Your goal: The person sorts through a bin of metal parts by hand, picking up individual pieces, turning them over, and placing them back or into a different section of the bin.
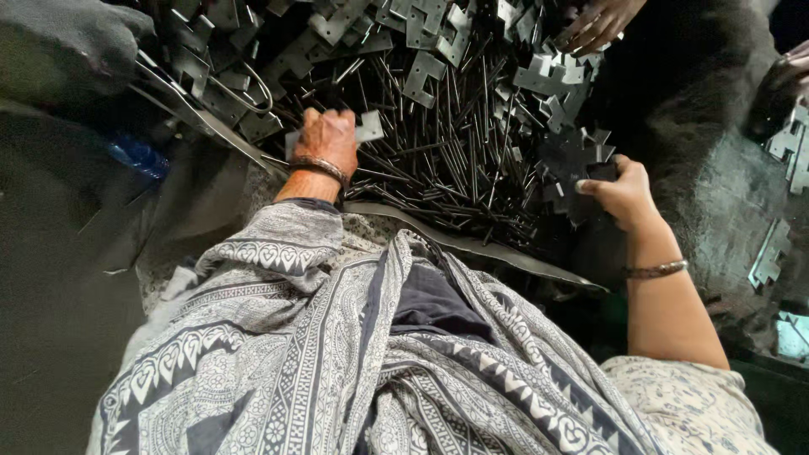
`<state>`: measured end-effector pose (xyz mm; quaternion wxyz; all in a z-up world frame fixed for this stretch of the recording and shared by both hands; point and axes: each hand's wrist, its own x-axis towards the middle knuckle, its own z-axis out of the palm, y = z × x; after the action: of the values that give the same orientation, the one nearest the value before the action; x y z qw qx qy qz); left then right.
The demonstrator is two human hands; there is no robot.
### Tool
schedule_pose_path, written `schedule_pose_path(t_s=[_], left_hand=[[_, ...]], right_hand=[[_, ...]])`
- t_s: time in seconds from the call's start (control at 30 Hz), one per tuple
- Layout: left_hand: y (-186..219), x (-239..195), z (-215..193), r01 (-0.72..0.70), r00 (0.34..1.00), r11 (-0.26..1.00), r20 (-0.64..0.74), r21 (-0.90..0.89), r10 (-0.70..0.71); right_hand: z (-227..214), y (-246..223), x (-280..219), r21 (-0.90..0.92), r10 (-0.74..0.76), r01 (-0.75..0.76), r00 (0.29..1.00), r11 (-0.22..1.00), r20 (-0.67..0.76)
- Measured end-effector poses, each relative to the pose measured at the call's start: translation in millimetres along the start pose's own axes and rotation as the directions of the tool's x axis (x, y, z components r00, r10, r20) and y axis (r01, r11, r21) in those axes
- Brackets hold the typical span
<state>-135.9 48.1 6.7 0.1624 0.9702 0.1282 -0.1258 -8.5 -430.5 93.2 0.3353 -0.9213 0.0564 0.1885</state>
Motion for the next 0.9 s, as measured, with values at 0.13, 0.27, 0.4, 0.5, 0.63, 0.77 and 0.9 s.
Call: schedule_pose_path(t_s=[0.13,0.27,0.4,0.5,0.63,0.77,0.9], left_hand=[[-2,-14,13,-0.032,0.999,0.995,0.023,0.095,0.03],[-7,-12,23,-0.091,0.996,0.983,0.014,0.161,0.09],[-16,-9,27,-0.116,0.991,0.981,-0.043,0.158,0.124],[-22,-4,26,-0.11,0.989,0.983,-0.086,0.15,0.124],[-28,-5,22,-0.093,0.996,0.978,0.03,0.187,0.089],[-35,-8,12,-0.122,0.992,0.979,0.031,0.16,0.119],[-50,-17,17,-0.152,0.984,0.97,-0.066,0.188,0.167]], right_hand=[[-5,-7,-33,0.337,0.117,-0.165,0.981,0.927,0.157],[-1,-13,-48,0.384,0.026,-0.124,0.967,0.915,0.252],[2,-28,-64,0.463,-0.027,-0.094,0.968,0.881,0.248],[2,-47,-68,0.584,-0.118,-0.067,0.955,0.809,0.273],[40,-61,-53,0.561,-0.199,0.014,0.942,0.827,0.271],[81,-60,-26,-0.328,-0.501,0.475,0.865,0.816,0.008],[100,-49,-29,-0.417,-0.424,0.441,0.895,0.795,0.138]])
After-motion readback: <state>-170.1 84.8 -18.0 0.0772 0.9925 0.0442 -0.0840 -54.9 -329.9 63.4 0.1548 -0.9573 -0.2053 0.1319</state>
